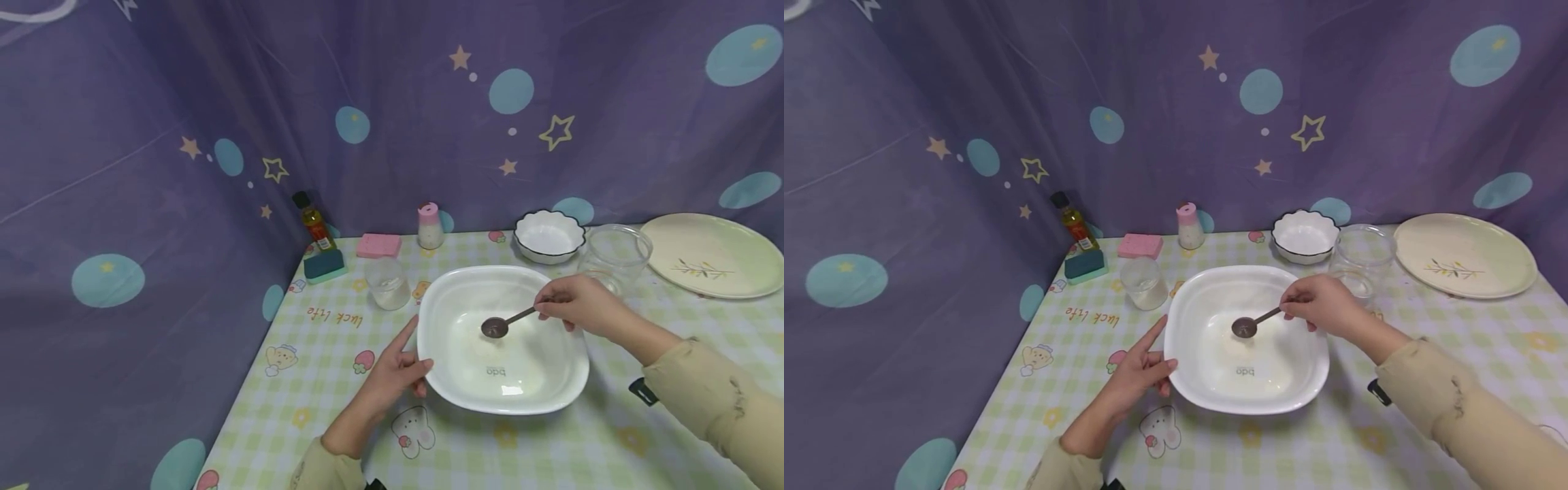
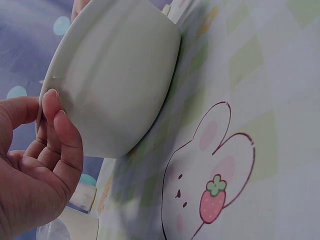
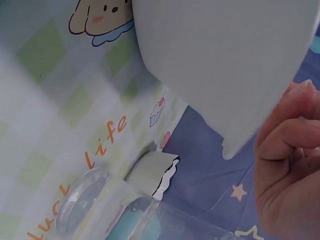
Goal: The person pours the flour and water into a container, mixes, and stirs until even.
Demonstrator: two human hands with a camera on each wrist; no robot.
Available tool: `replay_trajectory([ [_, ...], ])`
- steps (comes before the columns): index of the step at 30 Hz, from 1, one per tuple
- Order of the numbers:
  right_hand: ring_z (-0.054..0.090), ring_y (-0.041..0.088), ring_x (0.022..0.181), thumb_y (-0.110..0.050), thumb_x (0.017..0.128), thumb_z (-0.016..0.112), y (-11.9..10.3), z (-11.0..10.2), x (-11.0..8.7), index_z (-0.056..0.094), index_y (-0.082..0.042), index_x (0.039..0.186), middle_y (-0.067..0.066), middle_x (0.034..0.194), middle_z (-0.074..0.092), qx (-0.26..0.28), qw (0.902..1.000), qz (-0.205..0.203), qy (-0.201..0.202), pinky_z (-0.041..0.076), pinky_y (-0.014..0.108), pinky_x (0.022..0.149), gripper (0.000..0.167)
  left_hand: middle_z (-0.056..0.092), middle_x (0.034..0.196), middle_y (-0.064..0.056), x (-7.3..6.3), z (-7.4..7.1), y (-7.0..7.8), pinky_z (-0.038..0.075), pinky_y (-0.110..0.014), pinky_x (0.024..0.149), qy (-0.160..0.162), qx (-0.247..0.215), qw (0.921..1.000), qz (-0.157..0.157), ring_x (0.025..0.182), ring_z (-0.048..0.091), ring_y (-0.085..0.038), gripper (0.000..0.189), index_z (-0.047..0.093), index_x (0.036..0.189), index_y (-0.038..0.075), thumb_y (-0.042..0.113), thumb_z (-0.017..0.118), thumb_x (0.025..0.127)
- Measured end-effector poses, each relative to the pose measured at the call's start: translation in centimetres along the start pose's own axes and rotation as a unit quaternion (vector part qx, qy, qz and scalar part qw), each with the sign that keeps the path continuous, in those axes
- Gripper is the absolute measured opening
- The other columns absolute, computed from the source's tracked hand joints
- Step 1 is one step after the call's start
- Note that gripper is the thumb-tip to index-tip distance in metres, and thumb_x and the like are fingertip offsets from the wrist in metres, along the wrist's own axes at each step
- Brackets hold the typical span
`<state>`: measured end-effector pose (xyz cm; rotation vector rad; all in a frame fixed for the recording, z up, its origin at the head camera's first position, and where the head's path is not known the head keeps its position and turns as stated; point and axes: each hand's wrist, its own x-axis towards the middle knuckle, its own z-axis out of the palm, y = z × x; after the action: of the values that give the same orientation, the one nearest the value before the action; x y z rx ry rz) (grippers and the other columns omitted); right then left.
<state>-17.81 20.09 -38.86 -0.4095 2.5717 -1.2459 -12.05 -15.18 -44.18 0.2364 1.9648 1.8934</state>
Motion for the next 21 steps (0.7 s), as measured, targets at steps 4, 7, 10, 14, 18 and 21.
replay_trajectory([
  [4, 0.054, 0.017, 0.049, -0.013, 0.092, 0.065, -0.1, 0.3, 0.3, 0.071, -0.003, 0.096, 0.006, 0.082, 0.072, -0.008, 0.9999, 0.005, -0.01, 0.044, 0.028, 0.046, 0.012, 0.065, 0.074, -0.005, 0.0, 0.0, -0.1, 0.052, -0.026, 0.06, 0.001, 0.001, 1.0, 0.001, 0.056, 0.059, -0.012, 0.079, 0.02, 0.155, 0.035, 0.015, 0.065, 0.094],
  [7, 0.052, 0.016, 0.048, -0.013, 0.092, 0.066, -0.1, 0.6, 0.5, 0.071, -0.004, 0.094, 0.005, 0.081, 0.072, -0.012, 0.9998, 0.005, -0.018, 0.044, 0.029, 0.046, 0.01, 0.065, 0.074, -0.005, 0.0, 0.0, 0.0, 0.052, -0.026, 0.06, 0.0, 0.0, 1.0, 0.004, 0.056, 0.06, -0.012, 0.078, 0.02, 0.155, 0.035, 0.015, 0.065, 0.095],
  [10, 0.048, 0.014, 0.046, -0.012, 0.091, 0.066, -0.3, 1.0, 0.7, 0.071, -0.005, 0.093, 0.005, 0.08, 0.072, -0.016, 0.9997, -0.001, -0.021, 0.043, 0.029, 0.044, 0.009, 0.064, 0.074, -0.005, 0.0, 0.0, 0.0, 0.052, -0.026, 0.06, -0.001, -0.002, 1.0, 0.005, 0.056, 0.06, -0.012, 0.078, 0.02, 0.155, 0.035, 0.014, 0.064, 0.095],
  [14, 0.047, 0.014, 0.047, -0.012, 0.091, 0.067, -0.8, 1.5, 0.8, 0.071, -0.006, 0.091, 0.001, 0.077, 0.07, -0.036, 0.9992, -0.015, -0.006, 0.043, 0.029, 0.044, 0.008, 0.064, 0.074, -0.005, 0.0, 0.0, -0.1, 0.053, -0.027, 0.06, -0.002, -0.003, 1.0, 0.006, 0.056, 0.06, -0.012, 0.078, 0.02, 0.155, 0.035, 0.015, 0.065, 0.095],
  [18, 0.053, 0.014, 0.054, -0.014, 0.09, 0.069, -1.3, 1.9, 0.8, 0.072, -0.009, 0.089, -0.003, 0.077, 0.07, -0.079, 0.9956, -0.037, 0.034, 0.045, 0.03, 0.049, 0.006, 0.064, 0.073, -0.005, 0.1, 0.0, -0.2, 0.052, -0.026, 0.06, -0.002, -0.004, 1.0, 0.007, 0.056, 0.06, -0.012, 0.078, 0.021, 0.156, 0.033, 0.014, 0.065, 0.094],
  [21, 0.06, 0.013, 0.065, -0.014, 0.088, 0.071, -1.3, 1.9, 0.9, 0.073, -0.012, 0.085, -0.007, 0.075, 0.069, -0.125, 0.9881, -0.058, 0.068, 0.046, 0.033, 0.06, 0.004, 0.064, 0.073, -0.005, 0.1, 0.0, -0.2, 0.052, -0.026, 0.059, 0.001, -0.006, 1.0, 0.007, 0.055, 0.059, -0.012, 0.079, 0.021, 0.156, 0.032, 0.013, 0.066, 0.093],
])
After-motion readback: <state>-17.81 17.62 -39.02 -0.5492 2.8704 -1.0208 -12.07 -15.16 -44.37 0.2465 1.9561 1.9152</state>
